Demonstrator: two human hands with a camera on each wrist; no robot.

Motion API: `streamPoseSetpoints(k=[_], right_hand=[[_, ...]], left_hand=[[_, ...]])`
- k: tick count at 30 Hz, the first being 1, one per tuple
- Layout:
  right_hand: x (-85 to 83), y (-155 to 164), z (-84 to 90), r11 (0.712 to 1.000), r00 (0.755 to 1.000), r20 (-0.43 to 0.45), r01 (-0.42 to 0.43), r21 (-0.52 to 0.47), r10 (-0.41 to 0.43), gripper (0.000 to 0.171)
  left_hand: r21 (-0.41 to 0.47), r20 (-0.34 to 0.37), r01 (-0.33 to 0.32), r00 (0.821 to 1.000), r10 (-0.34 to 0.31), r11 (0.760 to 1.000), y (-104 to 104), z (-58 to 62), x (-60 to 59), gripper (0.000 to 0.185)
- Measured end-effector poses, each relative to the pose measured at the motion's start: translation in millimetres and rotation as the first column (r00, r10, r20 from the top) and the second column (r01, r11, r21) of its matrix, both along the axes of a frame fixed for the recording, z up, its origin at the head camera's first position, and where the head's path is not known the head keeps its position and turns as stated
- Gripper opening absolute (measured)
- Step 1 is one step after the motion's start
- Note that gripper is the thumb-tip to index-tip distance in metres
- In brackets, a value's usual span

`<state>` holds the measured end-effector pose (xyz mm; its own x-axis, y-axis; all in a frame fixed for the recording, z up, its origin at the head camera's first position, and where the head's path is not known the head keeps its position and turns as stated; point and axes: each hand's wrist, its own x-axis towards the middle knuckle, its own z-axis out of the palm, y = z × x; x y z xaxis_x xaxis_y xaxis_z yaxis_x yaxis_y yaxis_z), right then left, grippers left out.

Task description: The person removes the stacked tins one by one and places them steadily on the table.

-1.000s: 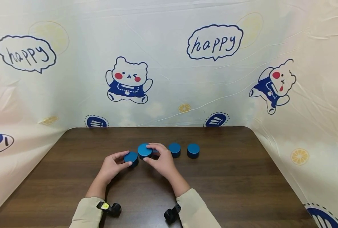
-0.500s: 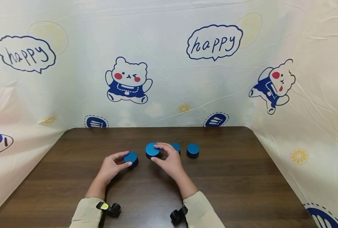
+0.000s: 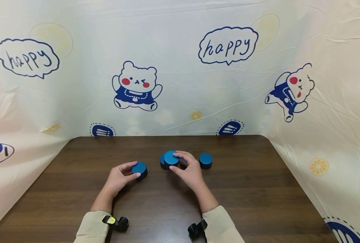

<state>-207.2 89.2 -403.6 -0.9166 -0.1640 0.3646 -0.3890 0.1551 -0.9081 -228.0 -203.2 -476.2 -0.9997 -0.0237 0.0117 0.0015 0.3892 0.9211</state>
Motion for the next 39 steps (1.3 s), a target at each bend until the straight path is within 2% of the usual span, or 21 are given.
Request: streamPoseSetpoints(k=[18,28,39], right_hand=[[-1.9,25,3.1,0.998,0.997,-0.041,0.067,0.004,-0.067,0.04],[-2.6,41,0.9,0.991,0.992,-0.043,0.121,0.048,-0.119,0.04],[-1.3,58,0.8,0.986,0.985,-0.049,0.164,0.019,-0.163,0.041]], left_hand=[[0.014,0.009,0.009,1.0,-0.009,1.0,1,1.5,0.8,0.056],[0.005,0.009,0.0,1.0,0.0,1.0,0,0.8,0.9,0.056],[0.01,0.014,0.002,1.0,-0.003,1.0,1,1.1,1.3,0.055]])
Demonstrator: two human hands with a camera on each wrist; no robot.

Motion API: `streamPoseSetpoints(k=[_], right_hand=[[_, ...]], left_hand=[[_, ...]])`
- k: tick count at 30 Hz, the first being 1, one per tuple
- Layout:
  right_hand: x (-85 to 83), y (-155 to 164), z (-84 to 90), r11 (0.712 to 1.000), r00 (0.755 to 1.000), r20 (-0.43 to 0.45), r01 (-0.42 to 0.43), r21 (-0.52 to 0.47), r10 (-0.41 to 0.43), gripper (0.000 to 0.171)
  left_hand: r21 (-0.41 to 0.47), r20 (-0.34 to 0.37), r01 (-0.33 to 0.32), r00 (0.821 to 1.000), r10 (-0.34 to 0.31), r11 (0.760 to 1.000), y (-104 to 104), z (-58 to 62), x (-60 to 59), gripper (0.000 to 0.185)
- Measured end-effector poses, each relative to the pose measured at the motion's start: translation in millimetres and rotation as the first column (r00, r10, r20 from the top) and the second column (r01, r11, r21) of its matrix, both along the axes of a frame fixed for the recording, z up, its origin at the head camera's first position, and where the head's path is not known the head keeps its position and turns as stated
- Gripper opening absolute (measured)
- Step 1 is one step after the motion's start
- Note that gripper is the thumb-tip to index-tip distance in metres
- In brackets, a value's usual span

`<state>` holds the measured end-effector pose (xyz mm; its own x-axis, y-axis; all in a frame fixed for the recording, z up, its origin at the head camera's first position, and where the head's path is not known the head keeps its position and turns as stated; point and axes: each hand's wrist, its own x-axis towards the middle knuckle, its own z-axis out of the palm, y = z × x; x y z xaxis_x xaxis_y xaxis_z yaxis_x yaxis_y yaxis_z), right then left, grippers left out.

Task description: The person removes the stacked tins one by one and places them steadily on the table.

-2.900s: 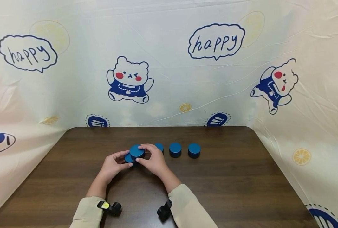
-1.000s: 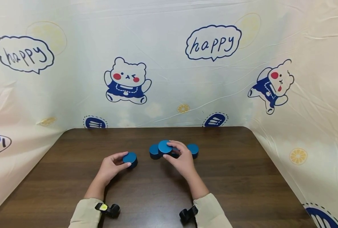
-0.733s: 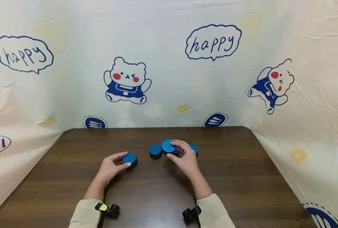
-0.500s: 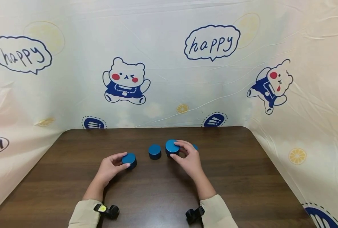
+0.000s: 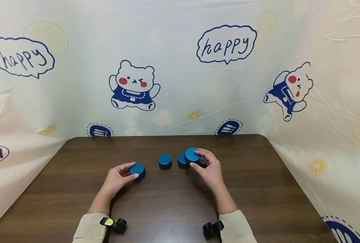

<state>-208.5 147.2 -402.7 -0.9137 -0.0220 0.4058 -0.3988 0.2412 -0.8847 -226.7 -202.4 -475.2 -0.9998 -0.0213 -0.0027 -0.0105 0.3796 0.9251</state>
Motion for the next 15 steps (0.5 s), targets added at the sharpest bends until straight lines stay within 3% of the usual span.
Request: streamPoseSetpoints(k=[9,15], right_hand=[[-1.9,13,-0.7,0.999,0.999,-0.01,0.051,-0.006,-0.051,0.041],[-18.6,33,-23.6,0.996,0.995,-0.021,0.092,-0.014,-0.093,0.041]], left_hand=[[-0.003,-0.002,-0.003,1.0,0.003,1.0,0,-0.2,0.2,0.056],[0.003,-0.001,0.001,1.0,-0.001,1.0,1,0.7,-0.8,0.056]])
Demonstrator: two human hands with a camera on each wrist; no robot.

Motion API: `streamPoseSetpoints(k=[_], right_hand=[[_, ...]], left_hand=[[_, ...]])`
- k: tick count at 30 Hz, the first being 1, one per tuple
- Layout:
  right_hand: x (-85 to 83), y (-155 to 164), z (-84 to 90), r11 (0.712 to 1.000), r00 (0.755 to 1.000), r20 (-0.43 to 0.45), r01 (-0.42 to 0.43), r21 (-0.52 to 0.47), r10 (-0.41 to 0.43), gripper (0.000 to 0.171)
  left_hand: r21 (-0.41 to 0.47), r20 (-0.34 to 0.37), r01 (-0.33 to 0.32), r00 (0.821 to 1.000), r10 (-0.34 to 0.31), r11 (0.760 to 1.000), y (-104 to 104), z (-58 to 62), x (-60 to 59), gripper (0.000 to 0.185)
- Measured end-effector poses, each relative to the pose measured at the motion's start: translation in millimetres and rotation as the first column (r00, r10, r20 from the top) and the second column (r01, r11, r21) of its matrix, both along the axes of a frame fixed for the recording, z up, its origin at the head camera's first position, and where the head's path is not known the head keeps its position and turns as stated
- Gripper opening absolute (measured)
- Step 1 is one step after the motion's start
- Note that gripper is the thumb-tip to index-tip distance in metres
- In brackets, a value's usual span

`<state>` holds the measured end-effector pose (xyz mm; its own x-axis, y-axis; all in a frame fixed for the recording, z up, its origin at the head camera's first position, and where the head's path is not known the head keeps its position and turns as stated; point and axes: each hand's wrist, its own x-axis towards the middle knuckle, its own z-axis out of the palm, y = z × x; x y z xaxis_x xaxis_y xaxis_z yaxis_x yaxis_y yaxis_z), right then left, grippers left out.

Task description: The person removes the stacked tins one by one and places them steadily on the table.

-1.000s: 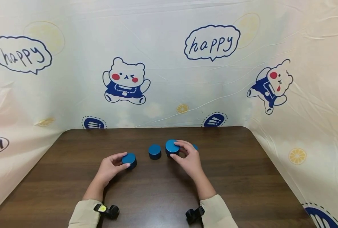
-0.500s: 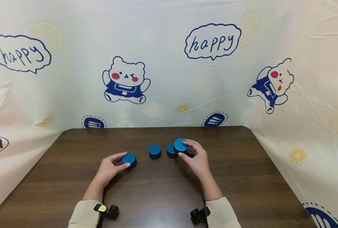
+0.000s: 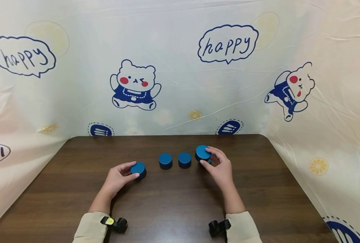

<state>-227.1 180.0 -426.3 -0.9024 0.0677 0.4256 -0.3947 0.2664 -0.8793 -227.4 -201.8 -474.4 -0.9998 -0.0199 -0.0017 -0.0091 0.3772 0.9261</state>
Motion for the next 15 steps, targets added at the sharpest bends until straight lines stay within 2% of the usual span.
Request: streamPoseSetpoints(k=[6,10,15], right_hand=[[-4.3,9,-5.8,1.0,1.0,-0.009,0.02,0.006,-0.02,0.042],[-3.0,12,-4.1,0.999,0.999,0.022,0.036,0.009,-0.036,0.042],[8.3,8,12.7,0.999,0.998,0.048,0.043,0.023,-0.044,0.041]], left_hand=[[0.001,0.008,0.0,1.0,0.0,1.0,-1,-0.8,-1.1,0.056],[0.002,0.008,0.004,1.0,-0.004,1.0,-1,-1.1,-1.4,0.056],[0.001,0.006,0.007,1.0,-0.007,1.0,0,-1.0,-1.6,0.056]])
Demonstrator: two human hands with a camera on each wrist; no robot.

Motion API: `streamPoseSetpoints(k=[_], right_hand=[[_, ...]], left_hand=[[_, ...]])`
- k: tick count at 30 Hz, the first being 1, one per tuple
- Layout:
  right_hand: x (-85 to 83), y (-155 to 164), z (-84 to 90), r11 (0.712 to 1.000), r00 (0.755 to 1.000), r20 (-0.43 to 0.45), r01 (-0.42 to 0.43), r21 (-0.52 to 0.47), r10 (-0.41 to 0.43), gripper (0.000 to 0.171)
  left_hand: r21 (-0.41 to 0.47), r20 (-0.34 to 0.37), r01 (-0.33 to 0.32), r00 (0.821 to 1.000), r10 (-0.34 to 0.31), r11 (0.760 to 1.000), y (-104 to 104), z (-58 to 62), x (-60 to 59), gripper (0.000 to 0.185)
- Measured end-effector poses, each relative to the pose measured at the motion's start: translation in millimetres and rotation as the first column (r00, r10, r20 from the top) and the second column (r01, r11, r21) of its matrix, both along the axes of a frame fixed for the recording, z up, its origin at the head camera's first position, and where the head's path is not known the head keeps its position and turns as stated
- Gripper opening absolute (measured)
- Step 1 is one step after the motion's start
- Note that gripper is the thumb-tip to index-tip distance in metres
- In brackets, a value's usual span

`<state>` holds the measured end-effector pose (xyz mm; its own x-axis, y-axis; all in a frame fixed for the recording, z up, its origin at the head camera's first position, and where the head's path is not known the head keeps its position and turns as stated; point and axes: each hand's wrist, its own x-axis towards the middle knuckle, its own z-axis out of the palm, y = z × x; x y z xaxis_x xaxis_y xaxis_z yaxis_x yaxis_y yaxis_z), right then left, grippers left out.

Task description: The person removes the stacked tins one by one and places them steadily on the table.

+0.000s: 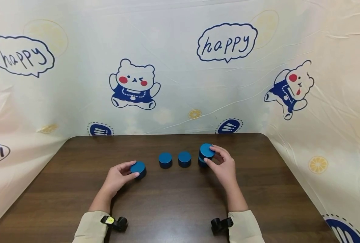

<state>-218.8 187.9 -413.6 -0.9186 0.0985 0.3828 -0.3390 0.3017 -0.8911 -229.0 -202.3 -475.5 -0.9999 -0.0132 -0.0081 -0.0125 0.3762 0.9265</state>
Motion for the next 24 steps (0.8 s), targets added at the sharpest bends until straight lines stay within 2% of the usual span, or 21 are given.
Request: streamPoseSetpoints(k=[3,5,13,19,24], right_hand=[[6.9,-4,11.0,1.0,1.0,0.005,0.008,0.019,-0.008,0.041],[7.6,-4,12.1,1.0,1.0,0.007,0.016,0.022,-0.016,0.042],[-13.1,11,-18.1,0.999,0.999,-0.012,0.037,-0.039,-0.038,0.042],[-14.9,19,-22.4,0.997,0.997,-0.024,0.076,-0.03,-0.077,0.043],[-15.9,26,-24.0,0.993,0.994,0.01,0.105,-0.054,-0.105,0.044]], left_hand=[[-0.002,-0.001,-0.001,1.0,0.001,1.0,0,0.6,0.4,0.056],[-0.002,0.0,0.0,1.0,0.0,1.0,0,0.8,0.7,0.056],[0.005,0.009,-0.003,1.0,0.003,1.0,-1,-0.6,0.3,0.056],[0.009,0.007,-0.006,1.0,0.006,1.0,-1,-1.2,0.1,0.057],[0.013,0.011,-0.008,1.0,0.008,1.0,-1,-1.0,-0.8,0.056]])
